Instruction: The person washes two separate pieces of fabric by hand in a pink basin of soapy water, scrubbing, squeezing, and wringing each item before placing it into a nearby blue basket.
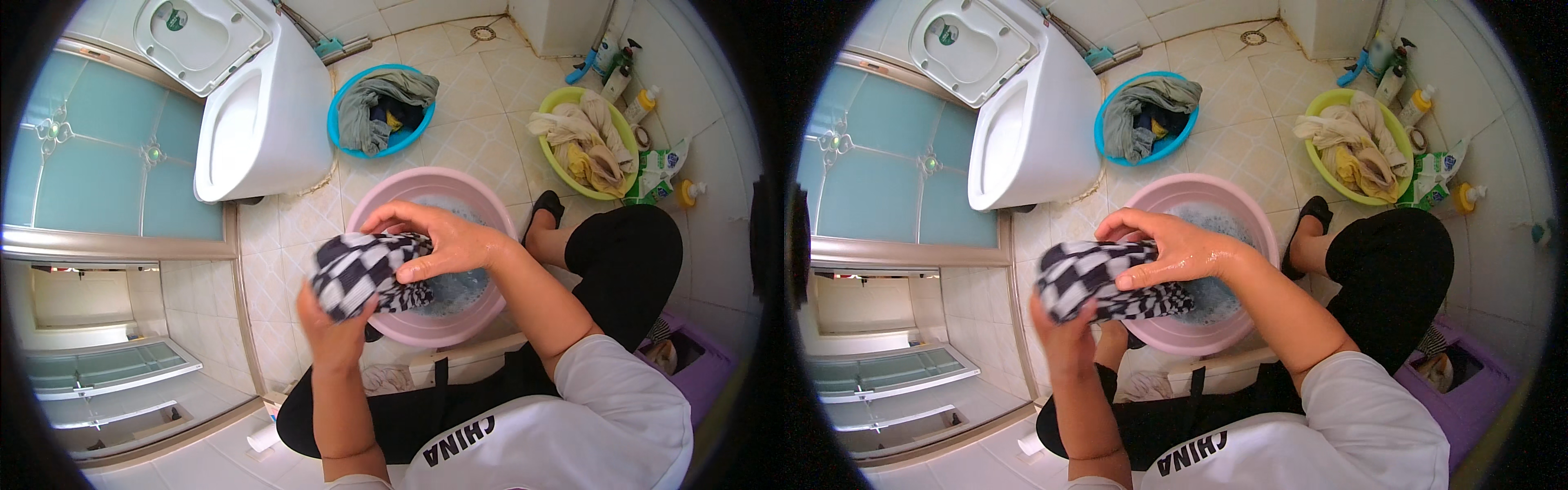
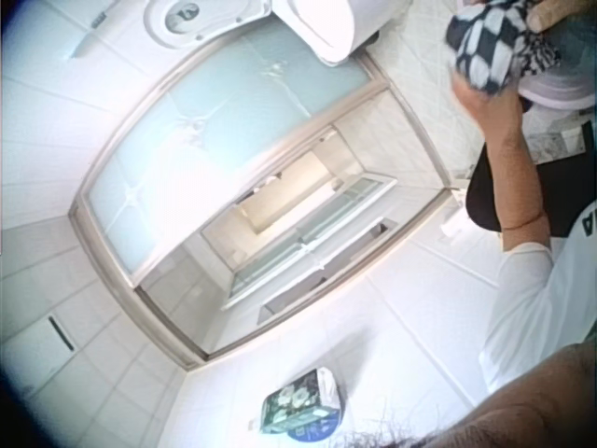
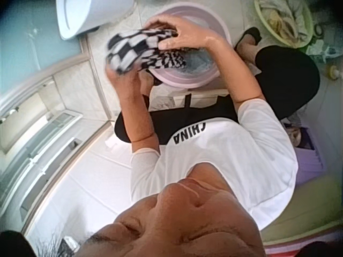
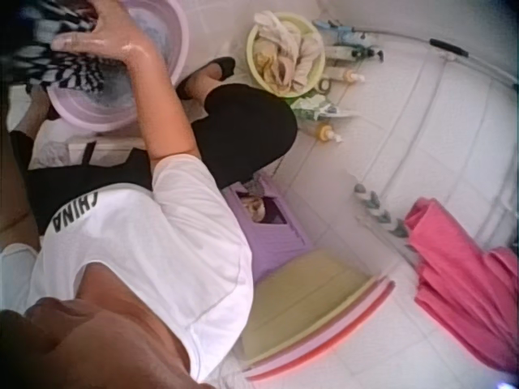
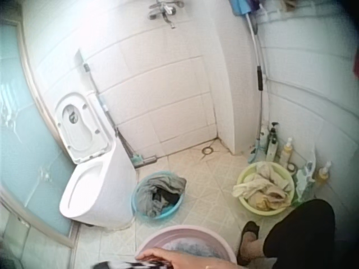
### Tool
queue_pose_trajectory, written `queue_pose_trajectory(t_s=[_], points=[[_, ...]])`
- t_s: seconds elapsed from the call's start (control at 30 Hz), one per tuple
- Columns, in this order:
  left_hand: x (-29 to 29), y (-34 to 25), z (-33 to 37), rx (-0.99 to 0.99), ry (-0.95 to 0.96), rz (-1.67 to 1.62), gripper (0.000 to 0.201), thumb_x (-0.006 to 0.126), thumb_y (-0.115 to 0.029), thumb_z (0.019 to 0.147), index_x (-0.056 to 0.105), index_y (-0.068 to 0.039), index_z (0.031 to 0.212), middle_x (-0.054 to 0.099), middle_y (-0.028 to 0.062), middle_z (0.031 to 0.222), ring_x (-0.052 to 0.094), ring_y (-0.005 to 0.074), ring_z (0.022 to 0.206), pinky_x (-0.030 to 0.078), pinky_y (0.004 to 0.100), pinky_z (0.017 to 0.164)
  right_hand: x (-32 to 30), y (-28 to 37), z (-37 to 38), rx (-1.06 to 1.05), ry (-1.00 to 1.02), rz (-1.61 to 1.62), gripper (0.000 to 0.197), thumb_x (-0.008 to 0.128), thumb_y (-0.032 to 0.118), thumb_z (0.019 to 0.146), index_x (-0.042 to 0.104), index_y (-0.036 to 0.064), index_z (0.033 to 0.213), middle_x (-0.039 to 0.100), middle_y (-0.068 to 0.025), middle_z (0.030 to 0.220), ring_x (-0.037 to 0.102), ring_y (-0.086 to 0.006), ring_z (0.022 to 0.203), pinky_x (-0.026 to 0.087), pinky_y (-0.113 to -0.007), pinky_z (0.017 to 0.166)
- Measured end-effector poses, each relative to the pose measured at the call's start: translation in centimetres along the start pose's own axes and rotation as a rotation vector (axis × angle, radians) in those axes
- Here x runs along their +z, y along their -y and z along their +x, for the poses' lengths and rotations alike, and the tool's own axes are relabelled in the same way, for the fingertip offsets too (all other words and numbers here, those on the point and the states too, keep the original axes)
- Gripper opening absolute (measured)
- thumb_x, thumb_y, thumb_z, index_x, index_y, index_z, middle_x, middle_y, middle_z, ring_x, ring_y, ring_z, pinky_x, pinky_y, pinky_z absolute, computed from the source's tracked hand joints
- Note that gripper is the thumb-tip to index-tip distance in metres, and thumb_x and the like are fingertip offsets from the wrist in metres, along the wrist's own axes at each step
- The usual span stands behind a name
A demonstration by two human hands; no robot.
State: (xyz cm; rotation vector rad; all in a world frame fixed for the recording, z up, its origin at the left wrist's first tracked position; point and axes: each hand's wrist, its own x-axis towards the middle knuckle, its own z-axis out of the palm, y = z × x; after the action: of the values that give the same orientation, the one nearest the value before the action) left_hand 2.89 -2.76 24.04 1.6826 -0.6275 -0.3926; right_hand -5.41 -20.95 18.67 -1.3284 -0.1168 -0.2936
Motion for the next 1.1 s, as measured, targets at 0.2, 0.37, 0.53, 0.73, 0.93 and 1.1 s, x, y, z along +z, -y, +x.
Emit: queue_pose_trajectory(t_s=[0.2, 0.37, 0.53, 0.73, 0.93, 1.1], points=[[-1.4, -7.5, -0.5, 0.489, -0.098, -0.061, 0.039, 0.058, -0.013, 0.067, 0.054, 0.003, 0.102, 0.056, 0.0157, 0.104, 0.052, 0.0301, 0.101, 0.037, 0.0440, 0.092, 1.5, 0.3, 0.4, -0.033, 0.079, 0.147, 0.075, 0.077, 0.038, 0.064, 0.041, 0.0055, 0.121, 0.051, -0.0076, 0.110, 0.047, -0.0155, 0.104, 0.037, -0.028, 0.091], [0.1, -10.3, 0.6, 0.467, -0.227, -0.087, 0.033, 0.052, -0.015, 0.071, 0.057, 0.003, 0.099, 0.058, 0.0153, 0.099, 0.055, 0.0283, 0.095, 0.040, 0.0403, 0.088, 2.8, -0.5, 0.4, -0.024, 0.092, -0.022, 0.096, 0.085, 0.032, 0.052, 0.033, 0.0030, 0.127, 0.052, -0.0102, 0.114, 0.048, -0.0166, 0.105, 0.038, -0.030, 0.091], [2.3, -10.8, 1.4, 0.341, -0.181, -0.296, 0.032, 0.051, -0.008, 0.075, 0.055, 0.001, 0.105, 0.058, 0.0122, 0.099, 0.056, 0.0230, 0.092, 0.045, 0.0340, 0.084, 4.0, -2.5, -0.8, 0.005, -0.079, -0.245, 0.086, 0.083, 0.020, 0.050, 0.037, 0.0022, 0.122, 0.055, -0.0129, 0.109, 0.051, -0.0172, 0.101, 0.040, -0.029, 0.088], [3.2, -11.4, 1.0, 0.416, -0.212, -0.108, 0.028, 0.057, 0.002, 0.066, 0.060, 0.002, 0.093, 0.059, 0.0122, 0.101, 0.055, 0.0265, 0.093, 0.037, 0.0345, 0.088, 4.2, -7.1, -1.5, 0.234, -0.125, -0.101, 0.078, 0.082, 0.019, 0.052, 0.043, 0.0032, 0.118, 0.059, -0.0096, 0.103, 0.054, -0.0156, 0.094, 0.043, -0.029, 0.084], [2.3, -11.8, 1.1, 0.154, -0.181, -0.285, 0.063, 0.064, 0.003, 0.058, 0.042, 0.000, 0.117, 0.055, 0.0106, 0.105, 0.054, 0.0208, 0.096, 0.039, 0.0321, 0.089, 4.0, -1.6, -0.5, 0.097, -0.054, -0.021, 0.099, 0.085, 0.020, 0.048, 0.031, 0.0037, 0.128, 0.051, -0.0116, 0.116, 0.047, -0.0184, 0.108, 0.037, -0.031, 0.094], [4.0, -10.0, 2.5, -0.056, -0.064, -0.293, 0.050, 0.066, -0.001, 0.066, 0.047, 0.000, 0.112, 0.058, 0.0086, 0.097, 0.057, 0.0175, 0.088, 0.044, 0.0292, 0.081, 5.4, 1.0, 0.4, -0.002, -0.033, 0.195, 0.110, 0.088, 0.022, 0.044, 0.024, 0.0027, 0.131, 0.047, -0.0112, 0.122, 0.043, -0.0198, 0.115, 0.034, -0.033, 0.098]])
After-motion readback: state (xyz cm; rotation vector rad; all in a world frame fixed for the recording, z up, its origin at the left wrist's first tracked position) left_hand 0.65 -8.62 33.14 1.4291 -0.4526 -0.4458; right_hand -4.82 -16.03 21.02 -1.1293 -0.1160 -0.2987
